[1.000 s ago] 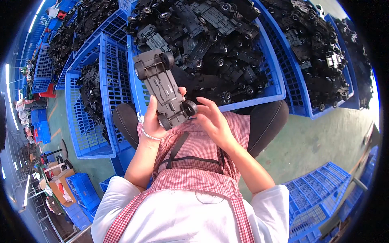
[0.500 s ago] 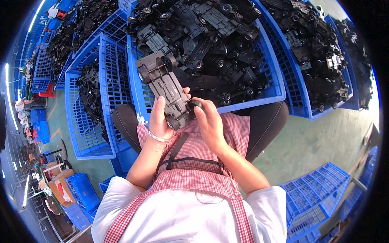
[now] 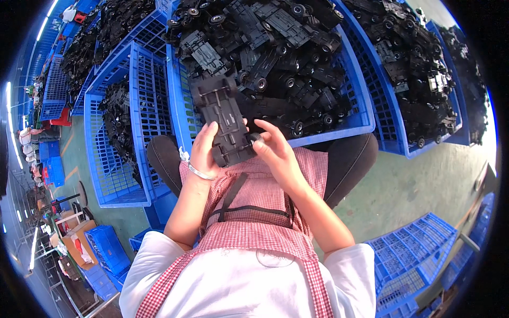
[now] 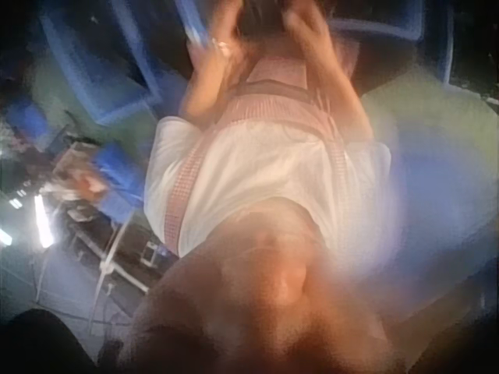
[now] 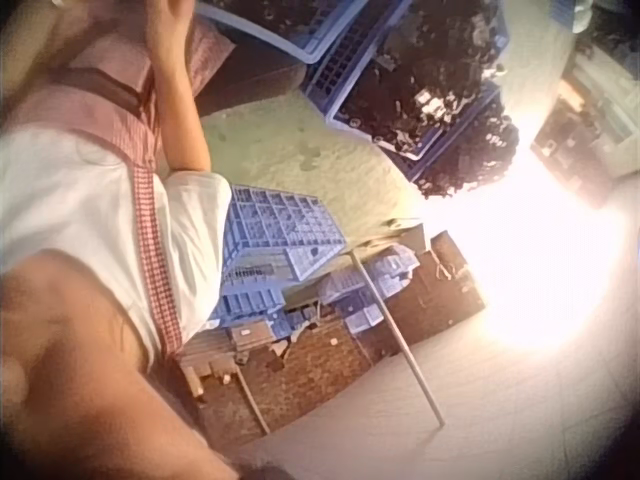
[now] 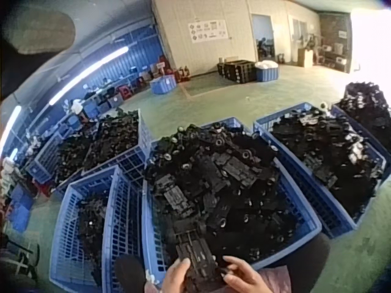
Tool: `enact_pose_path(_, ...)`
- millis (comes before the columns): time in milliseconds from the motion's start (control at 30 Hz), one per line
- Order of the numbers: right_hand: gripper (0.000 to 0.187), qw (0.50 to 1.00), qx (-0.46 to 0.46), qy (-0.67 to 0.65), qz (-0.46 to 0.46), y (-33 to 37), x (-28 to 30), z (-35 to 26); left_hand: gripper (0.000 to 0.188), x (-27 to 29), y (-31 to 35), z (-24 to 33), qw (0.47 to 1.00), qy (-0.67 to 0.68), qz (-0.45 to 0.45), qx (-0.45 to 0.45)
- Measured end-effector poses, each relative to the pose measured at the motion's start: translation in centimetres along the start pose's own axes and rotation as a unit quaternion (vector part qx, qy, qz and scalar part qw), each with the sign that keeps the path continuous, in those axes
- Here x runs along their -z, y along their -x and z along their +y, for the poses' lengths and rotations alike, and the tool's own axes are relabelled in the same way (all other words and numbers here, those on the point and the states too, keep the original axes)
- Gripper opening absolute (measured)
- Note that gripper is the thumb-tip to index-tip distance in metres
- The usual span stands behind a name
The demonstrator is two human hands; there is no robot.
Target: Inspecting and sorting black toy car chassis from several blue crates.
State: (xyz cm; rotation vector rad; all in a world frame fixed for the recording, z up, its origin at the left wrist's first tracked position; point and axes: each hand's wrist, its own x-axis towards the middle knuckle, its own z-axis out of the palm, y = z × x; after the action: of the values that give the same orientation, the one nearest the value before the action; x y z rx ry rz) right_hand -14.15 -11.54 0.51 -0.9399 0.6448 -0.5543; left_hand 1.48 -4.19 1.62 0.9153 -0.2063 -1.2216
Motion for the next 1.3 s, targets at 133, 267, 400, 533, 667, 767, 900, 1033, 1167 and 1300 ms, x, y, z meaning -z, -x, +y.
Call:
enact_pose_path(133, 0.046, 0.971, 0.005, 0.126, -0.201, -0.1, 2.2, -1.0, 0.029, 2.3, -0.3, 0.7, 0.993, -0.008, 0.006, 0.118)
enact_pose_path(267, 0.06, 0.911, 0.08, 0.336, -0.224, -0.1, 1.6, -2.7, 0.031, 3.0, -0.3, 0.6, 0.974, 0.069, -0.001, 0.215)
enact_pose_path(400, 0.06, 0.889, 0.114, 0.406, -0.177, -0.1, 1.6, -2.1, 0.044, 3.2, -0.9, 0.6, 0.986, 0.002, 0.038, 0.161)
enact_pose_path(533, 0.056, 0.888, 0.213, 0.39, -0.12, -0.6, 2.0, -1.1, 0.052, 1.3, 0.1, 1.1, 0.987, -0.115, -0.094, 0.057)
enact_pose_path(667, 0.05, 0.944, 0.098, 0.293, -0.112, 0.0, 1.1, -2.3, 0.06, 0.7, 0.2, 1.0, 0.958, -0.269, -0.091, 0.021)
enact_pose_path(767, 0.049, 0.966, 0.046, 0.218, -0.132, 0.0, 1.5, -2.7, 0.063, 1.0, 0.0, 0.9, 0.966, -0.235, -0.111, -0.012)
enact_pose_path(900, 0.049, 0.973, 0.13, 0.076, -0.173, 0.2, 0.7, -2.9, 0.058, 0.9, 0.2, 0.5, 0.966, -0.164, -0.199, -0.031)
enact_pose_path(1033, 0.044, 0.982, 0.047, 0.07, -0.167, 0.7, 0.6, -5.4, 0.043, 0.4, 0.9, 1.1, 0.947, -0.268, -0.152, -0.089)
enact_pose_path(1167, 0.043, 0.931, 0.152, 0.269, -0.195, 0.6, 0.8, -6.2, 0.037, 0.6, 0.6, 0.7, 0.967, -0.206, -0.134, -0.068)
enact_pose_path(1300, 0.043, 0.924, 0.134, 0.302, -0.191, 0.8, 0.8, -6.9, 0.034, 0.5, 0.8, 0.0, 0.977, -0.162, -0.114, -0.081)
